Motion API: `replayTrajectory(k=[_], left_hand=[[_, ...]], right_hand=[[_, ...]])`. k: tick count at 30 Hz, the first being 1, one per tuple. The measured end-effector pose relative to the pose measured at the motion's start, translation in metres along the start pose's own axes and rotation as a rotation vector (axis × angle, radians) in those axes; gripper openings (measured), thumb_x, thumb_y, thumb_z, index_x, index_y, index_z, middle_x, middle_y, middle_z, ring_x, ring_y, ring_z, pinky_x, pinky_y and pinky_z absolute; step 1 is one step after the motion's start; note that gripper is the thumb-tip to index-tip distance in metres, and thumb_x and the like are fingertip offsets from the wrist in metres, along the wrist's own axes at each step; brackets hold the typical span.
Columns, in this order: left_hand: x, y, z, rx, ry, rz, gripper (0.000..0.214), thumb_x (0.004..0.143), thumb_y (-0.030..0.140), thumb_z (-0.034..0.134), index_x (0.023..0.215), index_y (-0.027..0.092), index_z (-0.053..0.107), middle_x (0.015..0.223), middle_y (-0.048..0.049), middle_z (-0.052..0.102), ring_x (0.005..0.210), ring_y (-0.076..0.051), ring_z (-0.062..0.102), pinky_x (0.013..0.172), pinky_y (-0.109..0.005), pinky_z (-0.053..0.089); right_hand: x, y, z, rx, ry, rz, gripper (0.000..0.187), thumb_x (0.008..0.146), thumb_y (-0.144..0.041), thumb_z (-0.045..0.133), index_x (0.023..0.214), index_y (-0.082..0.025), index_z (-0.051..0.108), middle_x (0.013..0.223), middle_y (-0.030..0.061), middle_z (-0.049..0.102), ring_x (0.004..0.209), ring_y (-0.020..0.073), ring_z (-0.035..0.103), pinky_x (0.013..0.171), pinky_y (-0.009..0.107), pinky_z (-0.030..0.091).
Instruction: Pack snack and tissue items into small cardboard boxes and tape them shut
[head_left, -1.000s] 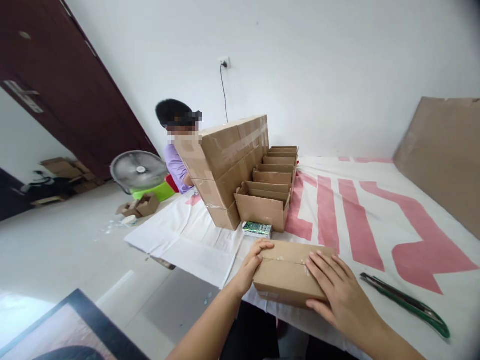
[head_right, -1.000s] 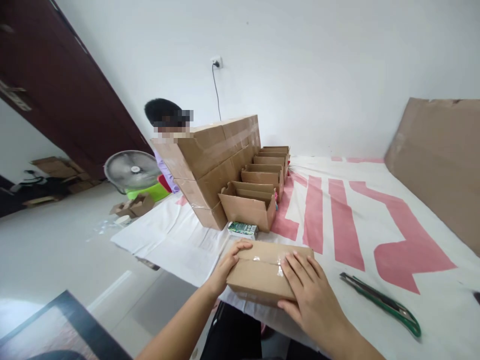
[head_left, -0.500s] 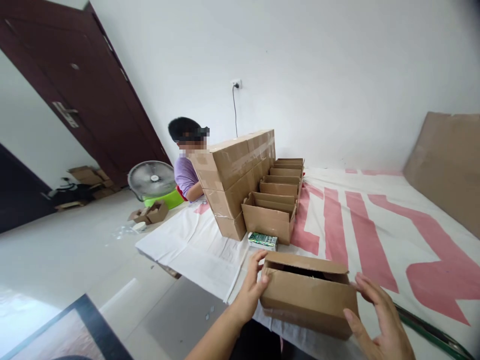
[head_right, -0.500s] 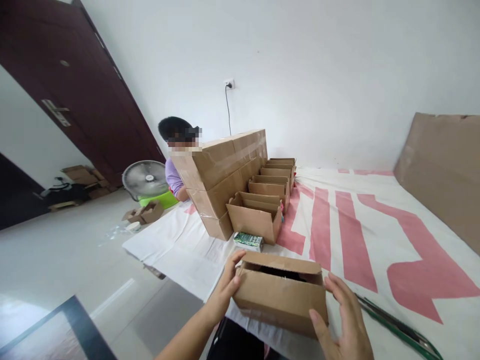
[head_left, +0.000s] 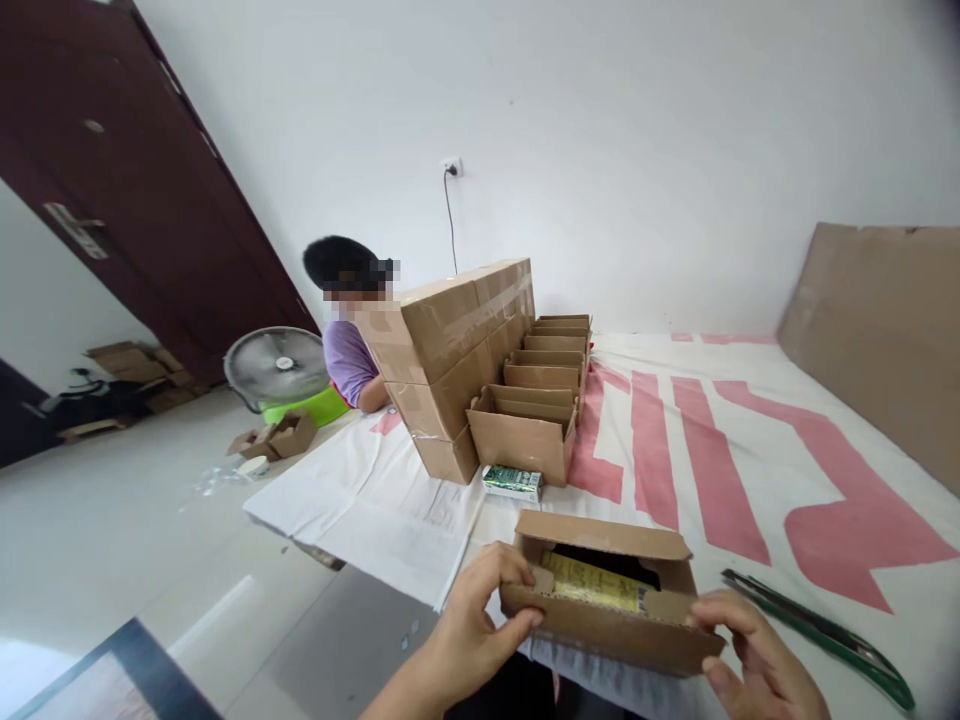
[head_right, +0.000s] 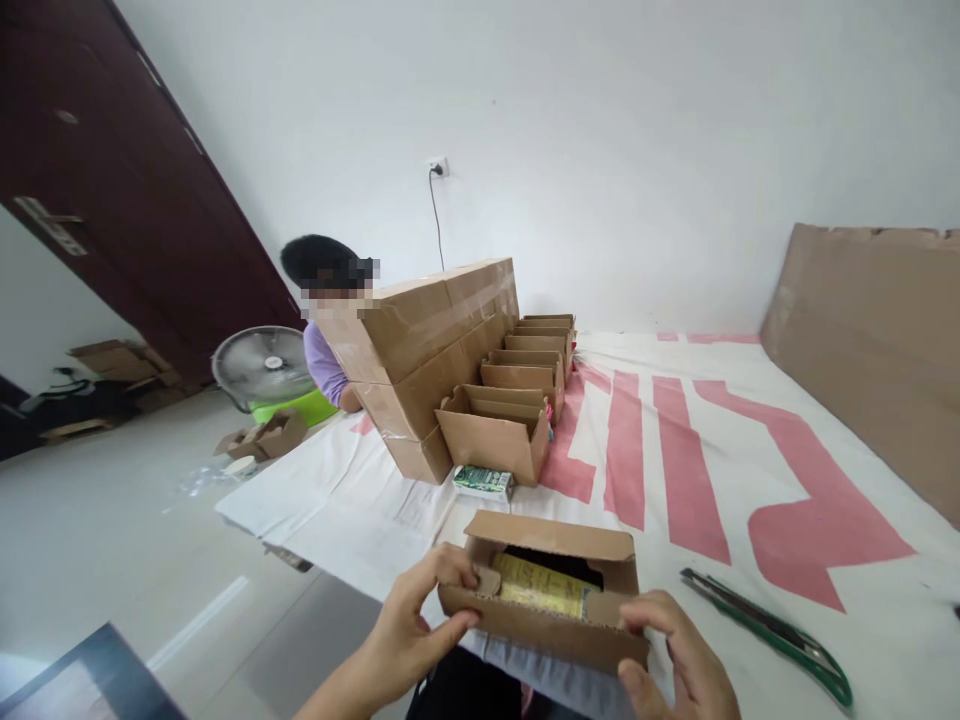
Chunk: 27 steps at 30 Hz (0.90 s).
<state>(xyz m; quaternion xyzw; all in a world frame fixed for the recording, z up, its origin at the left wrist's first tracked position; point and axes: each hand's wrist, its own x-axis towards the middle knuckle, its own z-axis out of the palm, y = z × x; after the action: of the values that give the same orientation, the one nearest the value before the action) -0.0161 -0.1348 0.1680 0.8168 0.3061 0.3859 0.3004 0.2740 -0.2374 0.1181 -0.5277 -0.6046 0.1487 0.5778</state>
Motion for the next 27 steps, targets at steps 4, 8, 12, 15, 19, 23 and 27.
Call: replayTrajectory(k=[4,8,12,15,19,23,27], left_hand=[[0.018,0.021,-0.021,0.115,-0.446,0.171,0.013,0.081,0.018,0.063,0.092,0.024,0.060,0.096,-0.0070,0.073,0.098,-0.025,0.067,0.089,-0.039,0.049],[0.041,0.034,-0.035,0.297,-0.743,0.323,0.022,0.076,0.017,0.063,0.097,0.024,0.063,0.108,-0.0069,0.074,0.101,-0.027,0.069,0.093,-0.039,0.048],[0.059,0.042,-0.041,0.474,-0.844,0.411,0.037,0.072,0.019,0.067,0.108,0.023,0.064,0.125,-0.0077,0.069,0.106,-0.029,0.066,0.096,-0.042,0.042],[0.068,0.048,-0.041,0.544,-0.896,0.474,0.052,0.071,0.024,0.069,0.123,0.026,0.062,0.113,-0.0063,0.074,0.101,-0.029,0.067,0.093,-0.043,0.039],[0.077,0.056,-0.032,0.701,-0.953,0.626,0.056,0.063,0.039,0.079,0.115,0.022,0.068,0.091,-0.0082,0.074,0.081,-0.029,0.064,0.087,-0.044,0.038],[0.082,0.060,-0.026,0.869,-0.942,0.722,0.034,0.055,0.041,0.084,0.080,0.022,0.072,0.081,-0.0080,0.071,0.073,-0.026,0.058,0.089,-0.045,0.038],[0.078,0.053,-0.030,0.971,-0.843,0.755,0.021,0.057,0.036,0.083,0.062,0.024,0.067,0.074,-0.0081,0.069,0.070,-0.025,0.055,0.091,-0.045,0.038]], right_hand=[[0.023,-0.016,-0.008,-0.054,-0.327,-0.256,0.028,0.087,-0.055,0.060,0.094,-0.029,0.068,0.091,0.0065,0.075,0.094,0.0289,0.072,0.090,0.044,0.057],[0.038,-0.031,-0.023,-0.248,-0.588,-0.282,0.039,0.079,-0.057,0.071,0.111,-0.035,0.071,0.112,0.0070,0.076,0.114,0.0362,0.067,0.111,0.062,0.038],[0.049,-0.038,-0.036,-0.304,-0.711,-0.243,0.060,0.073,-0.059,0.076,0.128,-0.037,0.064,0.125,0.0089,0.071,0.129,0.0382,0.055,0.115,0.066,0.028],[0.059,-0.045,-0.037,-0.299,-0.823,-0.206,0.067,0.073,-0.062,0.074,0.133,-0.034,0.061,0.133,0.0119,0.066,0.136,0.0405,0.047,0.115,0.070,0.022],[0.077,-0.063,-0.028,-0.296,-0.980,-0.188,0.066,0.074,-0.063,0.072,0.132,-0.033,0.061,0.136,0.0101,0.062,0.140,0.0410,0.041,0.116,0.071,0.016],[0.086,-0.076,-0.022,-0.328,-0.958,-0.247,0.050,0.072,-0.063,0.074,0.106,-0.027,0.069,0.116,0.0067,0.068,0.127,0.0334,0.053,0.119,0.059,0.024],[0.080,-0.063,-0.035,-0.435,-0.792,-0.393,0.032,0.078,-0.053,0.073,0.094,-0.026,0.065,0.103,0.0042,0.068,0.115,0.0275,0.059,0.120,0.050,0.029]])
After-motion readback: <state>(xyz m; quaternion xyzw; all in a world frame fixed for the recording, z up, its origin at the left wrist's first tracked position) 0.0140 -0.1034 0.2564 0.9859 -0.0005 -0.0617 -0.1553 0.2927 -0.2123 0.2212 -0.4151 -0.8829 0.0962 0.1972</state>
